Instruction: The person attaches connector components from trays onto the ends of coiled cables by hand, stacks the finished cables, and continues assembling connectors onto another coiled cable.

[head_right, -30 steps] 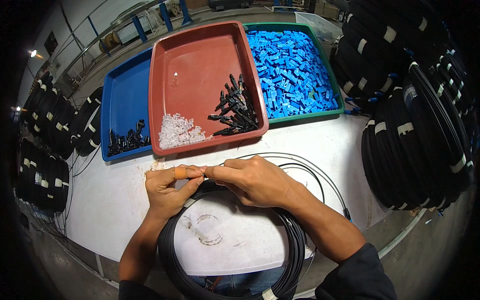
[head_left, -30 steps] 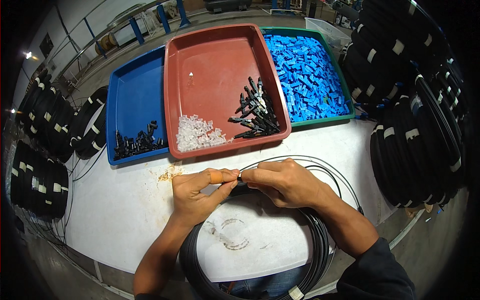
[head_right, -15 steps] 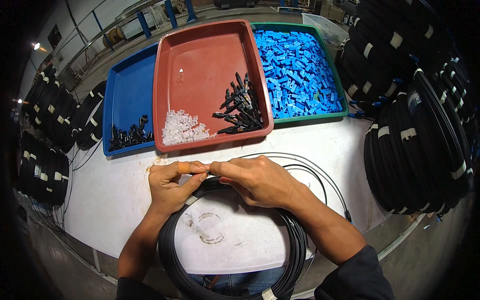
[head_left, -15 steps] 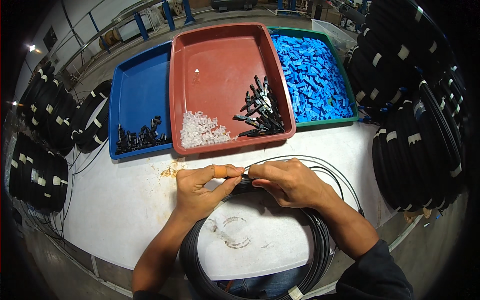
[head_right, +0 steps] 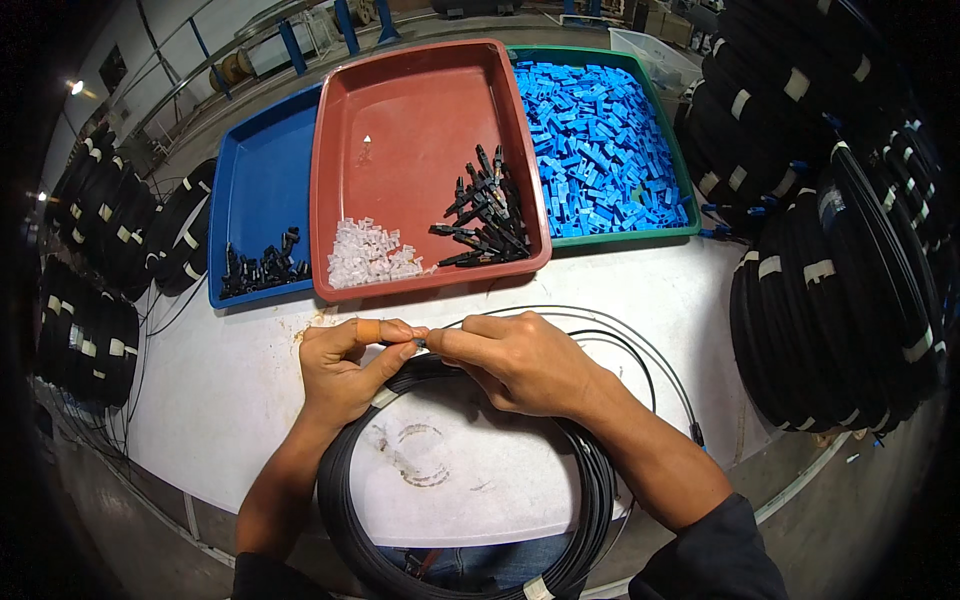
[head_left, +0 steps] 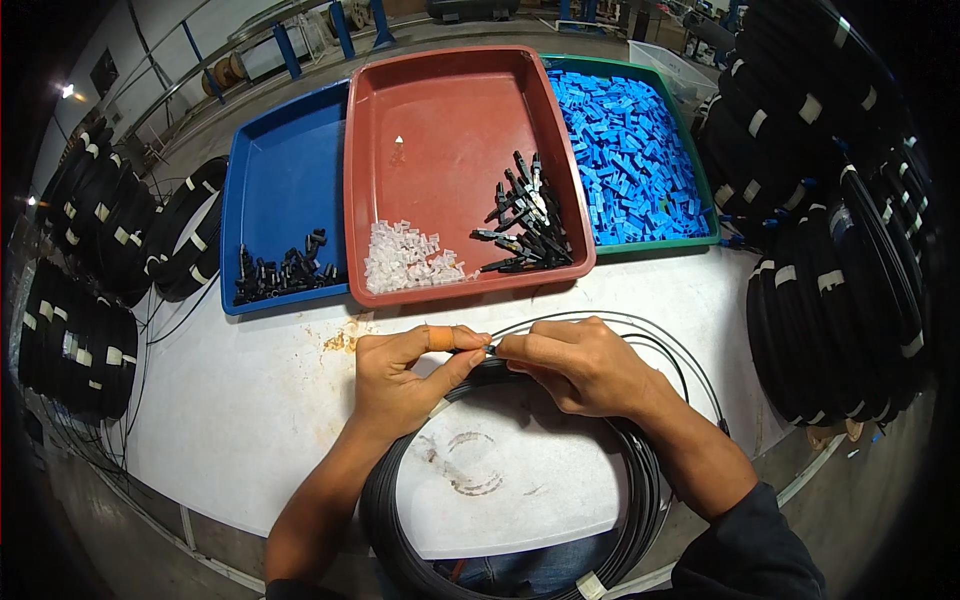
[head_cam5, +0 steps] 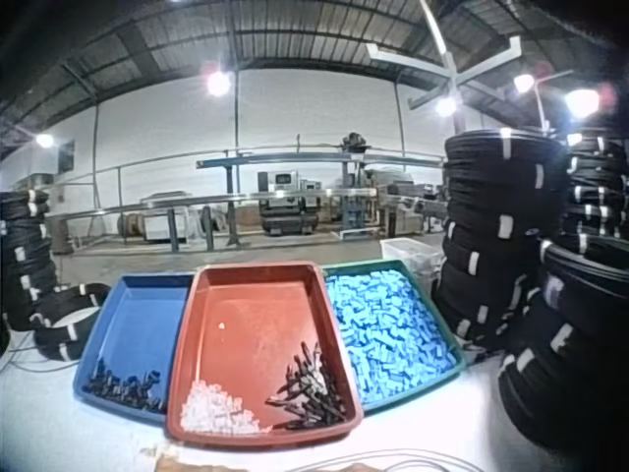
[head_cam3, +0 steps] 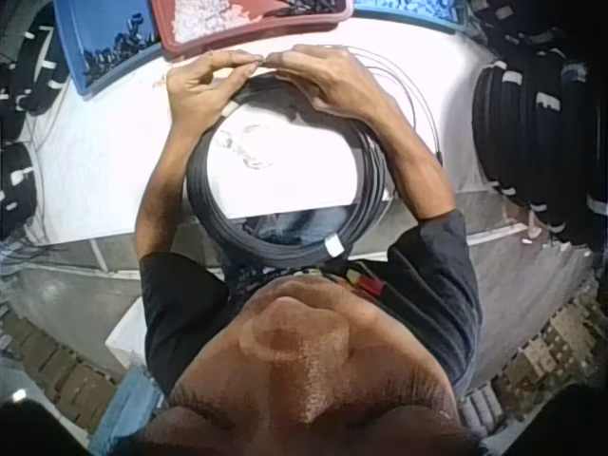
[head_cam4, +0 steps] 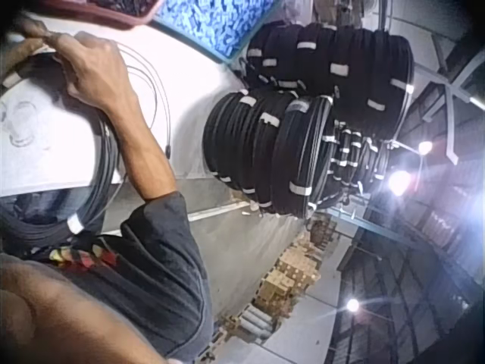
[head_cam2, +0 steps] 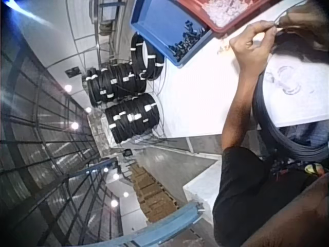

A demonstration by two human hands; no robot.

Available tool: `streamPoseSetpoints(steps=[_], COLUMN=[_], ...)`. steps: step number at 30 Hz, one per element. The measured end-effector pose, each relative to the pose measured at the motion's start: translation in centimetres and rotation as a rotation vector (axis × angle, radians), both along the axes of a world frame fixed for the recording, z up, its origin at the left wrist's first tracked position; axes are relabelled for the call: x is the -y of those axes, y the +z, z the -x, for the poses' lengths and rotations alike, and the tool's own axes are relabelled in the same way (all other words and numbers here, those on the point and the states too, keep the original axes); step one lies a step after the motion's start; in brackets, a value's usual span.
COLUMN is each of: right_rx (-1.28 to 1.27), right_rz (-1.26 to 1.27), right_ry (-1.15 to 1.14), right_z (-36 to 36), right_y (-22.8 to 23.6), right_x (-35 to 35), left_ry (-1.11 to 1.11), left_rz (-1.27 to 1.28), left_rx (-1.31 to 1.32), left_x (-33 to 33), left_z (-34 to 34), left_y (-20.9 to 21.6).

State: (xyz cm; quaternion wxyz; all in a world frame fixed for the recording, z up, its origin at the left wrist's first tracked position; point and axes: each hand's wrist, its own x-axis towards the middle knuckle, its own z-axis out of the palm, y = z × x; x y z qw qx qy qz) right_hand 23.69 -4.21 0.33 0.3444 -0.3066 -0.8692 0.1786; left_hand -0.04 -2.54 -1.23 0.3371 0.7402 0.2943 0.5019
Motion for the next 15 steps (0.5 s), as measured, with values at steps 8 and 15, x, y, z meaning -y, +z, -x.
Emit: streamPoseSetpoints(steps=[8, 15], right_rx=[-0.136, -0.185], right_rz=[-0.003, -0.007], right_ry=[-0.051, -0.196], right_z=[0.1, 0.6], right_y=[-0.1, 0.2], right_x=[-0.3, 0.0], left_ry=[-0.086, -0.063], left_rz=[0.329, 0.300], left_rx=[0.386, 0.386], left_x=[0.3, -0.2], left_z=[-0.4, 0.0], left_y=[-0.3, -0.9])
